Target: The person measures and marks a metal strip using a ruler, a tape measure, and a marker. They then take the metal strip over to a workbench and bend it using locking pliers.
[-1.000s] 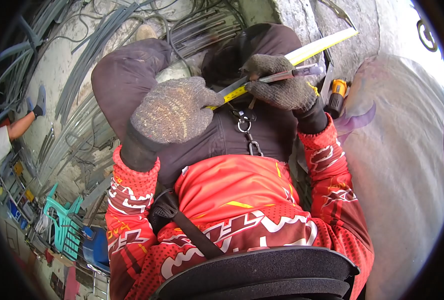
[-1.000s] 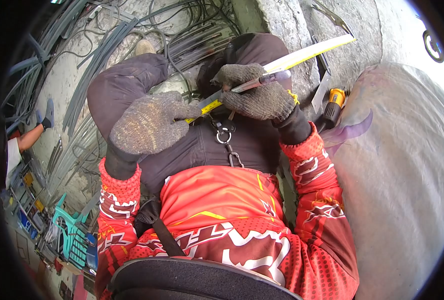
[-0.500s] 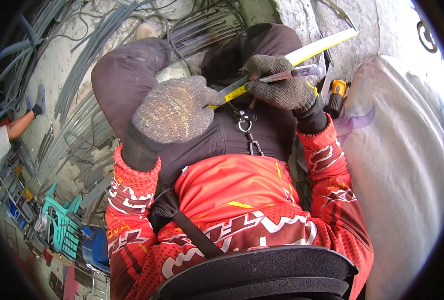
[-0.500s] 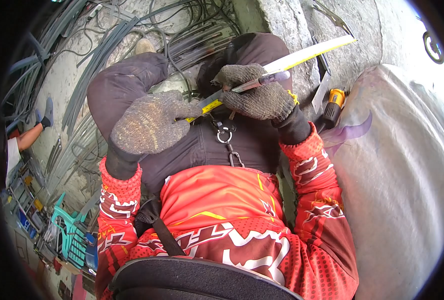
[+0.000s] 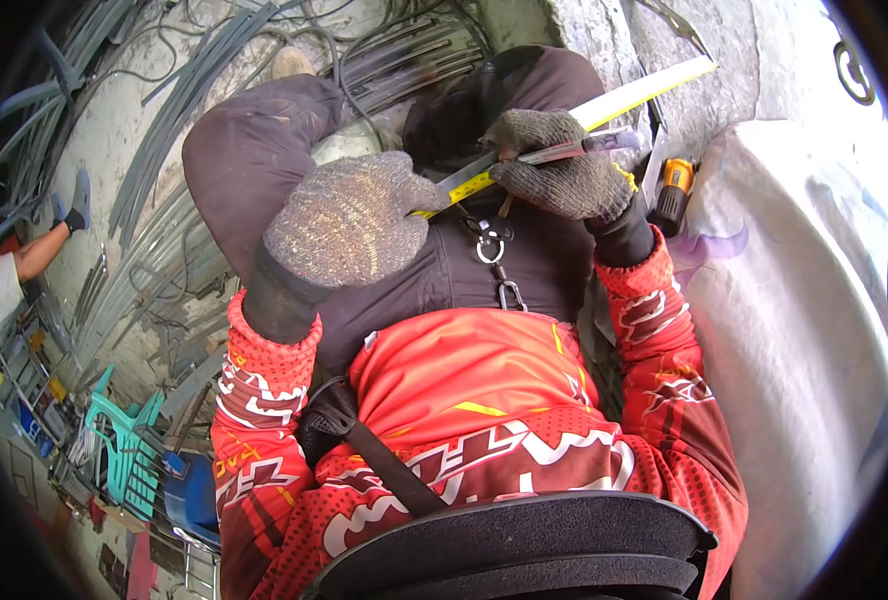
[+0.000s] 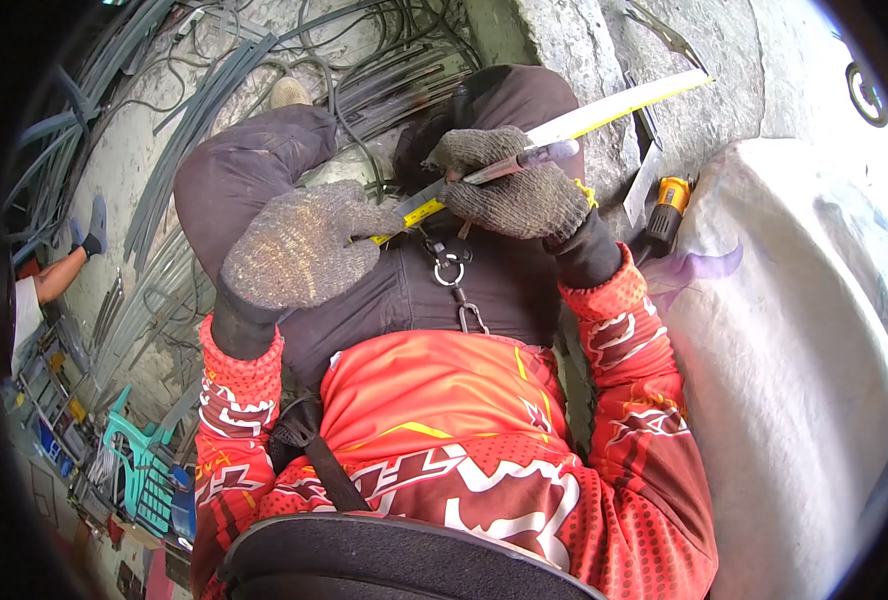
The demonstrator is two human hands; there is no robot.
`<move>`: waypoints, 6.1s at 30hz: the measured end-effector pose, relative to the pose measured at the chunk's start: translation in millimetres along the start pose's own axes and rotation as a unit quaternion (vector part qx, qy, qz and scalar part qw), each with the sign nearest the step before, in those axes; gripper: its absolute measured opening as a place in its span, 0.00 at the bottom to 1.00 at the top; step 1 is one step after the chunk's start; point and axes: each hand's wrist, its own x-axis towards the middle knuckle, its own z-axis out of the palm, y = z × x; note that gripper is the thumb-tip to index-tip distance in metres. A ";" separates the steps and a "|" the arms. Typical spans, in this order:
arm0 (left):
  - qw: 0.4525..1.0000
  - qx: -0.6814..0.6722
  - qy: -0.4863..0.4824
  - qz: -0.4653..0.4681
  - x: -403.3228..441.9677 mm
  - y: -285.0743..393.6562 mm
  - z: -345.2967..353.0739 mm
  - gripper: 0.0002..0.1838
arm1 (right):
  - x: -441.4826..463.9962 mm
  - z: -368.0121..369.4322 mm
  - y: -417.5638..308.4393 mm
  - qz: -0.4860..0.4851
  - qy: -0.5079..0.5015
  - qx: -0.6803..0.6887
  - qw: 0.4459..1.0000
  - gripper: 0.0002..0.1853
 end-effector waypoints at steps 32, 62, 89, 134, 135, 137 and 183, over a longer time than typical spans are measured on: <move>0.987 0.149 0.044 -0.037 -71.2 9.2 -10.1 0.13 | 7.6 13.2 -15.7 -0.044 0.010 0.049 0.998 0.11; 0.995 0.043 -0.064 -0.062 -52.1 -3.0 -26.2 0.19 | 14.2 29.6 -8.8 -0.007 -0.042 0.108 0.993 0.12; 0.996 0.039 -0.060 -0.048 -51.6 -6.6 -24.2 0.18 | 16.9 29.9 -13.2 -0.007 -0.041 0.049 0.998 0.12; 0.979 0.170 -0.025 -0.112 -97.6 12.5 -32.4 0.19 | 16.1 30.2 -16.6 -0.008 0.018 0.112 0.994 0.12; 0.979 0.169 -0.023 -0.112 -99.0 10.8 -30.3 0.19 | 16.4 32.4 -18.7 -0.043 0.052 0.086 0.994 0.12; 0.977 0.196 -0.002 -0.078 -101.7 7.1 -26.8 0.20 | 13.8 29.2 -20.1 -0.010 0.041 0.100 0.994 0.13; 0.960 0.257 0.027 -0.106 -95.6 23.9 -5.7 0.10 | 31.7 55.7 -35.0 -0.093 -0.039 -0.021 0.995 0.12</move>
